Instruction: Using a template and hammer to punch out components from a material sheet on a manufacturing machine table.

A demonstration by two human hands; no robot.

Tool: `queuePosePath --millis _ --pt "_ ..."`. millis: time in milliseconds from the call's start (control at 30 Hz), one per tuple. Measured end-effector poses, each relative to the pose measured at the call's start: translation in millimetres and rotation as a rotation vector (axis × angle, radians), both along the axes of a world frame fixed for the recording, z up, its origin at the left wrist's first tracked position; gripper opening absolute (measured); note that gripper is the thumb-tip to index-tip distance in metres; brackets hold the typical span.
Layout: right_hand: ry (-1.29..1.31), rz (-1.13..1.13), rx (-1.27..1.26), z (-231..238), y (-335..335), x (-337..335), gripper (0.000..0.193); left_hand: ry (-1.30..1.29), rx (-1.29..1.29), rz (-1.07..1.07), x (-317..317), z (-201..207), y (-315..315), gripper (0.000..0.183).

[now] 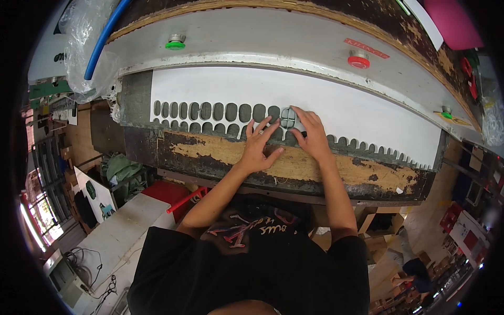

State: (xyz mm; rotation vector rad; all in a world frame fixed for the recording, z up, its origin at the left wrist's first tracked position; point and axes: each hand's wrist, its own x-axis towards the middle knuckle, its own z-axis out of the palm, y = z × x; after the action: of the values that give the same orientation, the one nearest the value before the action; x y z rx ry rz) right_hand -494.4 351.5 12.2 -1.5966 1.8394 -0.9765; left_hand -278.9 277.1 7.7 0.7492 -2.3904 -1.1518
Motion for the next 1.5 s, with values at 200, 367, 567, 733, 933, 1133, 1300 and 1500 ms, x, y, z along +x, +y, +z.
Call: queuePosePath --millis 200,367,567,733,933,1133,1300,1500 --pt "-0.011 -0.004 0.007 -3 -1 -2 0.07 -0.017 0.002 -0.031 0 2 -2 0.077" --pt "-0.062 -0.141 0.075 12 7 16 0.071 -0.012 0.045 -0.038 6 7 -13 0.072" --pt "-0.096 -0.215 0.049 20 96 71 0.052 0.378 0.141 0.513 40 43 -60 0.035" --pt "0.004 -0.113 0.229 34 150 126 0.044 0.699 0.162 0.742 71 91 -131 0.033" --pt "0.166 -0.164 0.172 37 155 143 0.04 0.555 -0.017 0.776 78 118 -139 0.042" --pt "0.17 -0.206 0.157 34 154 148 0.04 0.297 0.166 0.473 100 70 -52 0.027" --pt "0.146 -0.187 0.14 41 152 145 0.039 -0.06 0.148 0.192 123 47 18 0.025" --pt "0.121 -0.241 0.117 47 165 134 0.041 -0.257 -0.139 -0.075 137 61 47 0.037"
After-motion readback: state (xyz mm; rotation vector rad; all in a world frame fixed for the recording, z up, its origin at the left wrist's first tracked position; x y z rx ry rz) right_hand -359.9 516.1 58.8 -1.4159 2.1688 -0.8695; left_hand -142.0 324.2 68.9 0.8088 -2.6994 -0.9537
